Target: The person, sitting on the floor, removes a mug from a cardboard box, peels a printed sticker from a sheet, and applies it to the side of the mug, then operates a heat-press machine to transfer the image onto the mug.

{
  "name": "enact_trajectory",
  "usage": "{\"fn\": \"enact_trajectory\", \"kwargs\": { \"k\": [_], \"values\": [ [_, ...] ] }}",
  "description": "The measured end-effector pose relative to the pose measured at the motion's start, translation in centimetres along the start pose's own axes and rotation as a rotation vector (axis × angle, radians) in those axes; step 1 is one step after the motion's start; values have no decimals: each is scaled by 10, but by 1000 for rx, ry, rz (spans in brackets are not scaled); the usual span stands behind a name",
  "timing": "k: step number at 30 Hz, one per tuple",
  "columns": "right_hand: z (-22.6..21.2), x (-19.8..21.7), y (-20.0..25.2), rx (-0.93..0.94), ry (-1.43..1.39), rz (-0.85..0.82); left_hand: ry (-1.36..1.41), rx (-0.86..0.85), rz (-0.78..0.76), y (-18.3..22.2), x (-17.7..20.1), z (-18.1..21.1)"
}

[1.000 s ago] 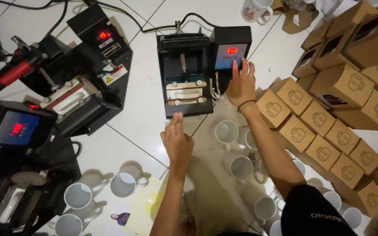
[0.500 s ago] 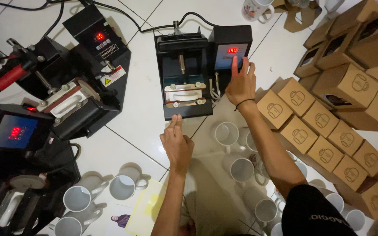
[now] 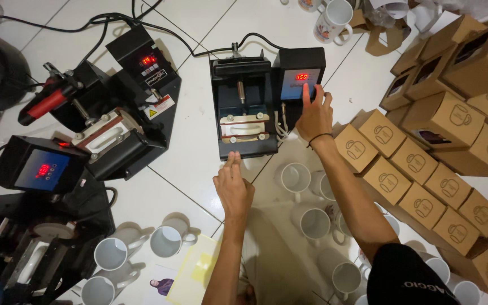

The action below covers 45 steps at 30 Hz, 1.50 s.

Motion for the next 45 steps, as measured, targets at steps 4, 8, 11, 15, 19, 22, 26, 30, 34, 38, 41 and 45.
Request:
{"fn": "enact_trajectory", "kwargs": {
  "k": [4, 8, 11, 15, 19, 22, 26, 30, 34, 38, 41, 45],
  "values": [
    [3, -5, 0, 0, 15, -40, 7, 3, 9, 1, 2, 1],
    [4, -6, 1, 1, 65, -56, -1, -10, 17, 1, 2, 2],
    [5, -2, -1, 11, 48, -52, -9, -13, 31, -3, 11, 7],
    [1, 3, 0, 16, 18, -52, -5, 4, -15, -1, 5, 4],
    [0, 6, 2, 17, 8, -34, -19, 8, -41, -2, 6, 6],
    [2, 3, 3, 26, 6, -21, -33, 9, -50, -2, 5, 7],
    [6, 2, 7, 13, -27, -38, -44, 14, -80, -4, 8, 8],
    [4, 10, 26, -26, -93, -65, -93, 27, -140, -7, 10, 11],
    [-7, 28, 74, -40, -301, 46, -147, 69, -234, -5, 7, 11],
    [-67, 87, 161, 150, -560, 454, 108, 174, -399, -2, 41, 15],
    [-116, 101, 228, 193, -635, 523, 374, 246, -490, 13, 73, 17],
    [-191, 116, 293, 379, -863, 337, 470, 249, -387, 52, 121, 1]
  ]
}}
Point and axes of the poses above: each hand's wrist, its own y-axis away from the middle knuckle, its own x-axis out of the back of the hand, z = x × y, the point moved 10 cm from there along -y, towards the middle knuckle, and after that the axes turned 9 degrees about x, right-handed, at the moved point
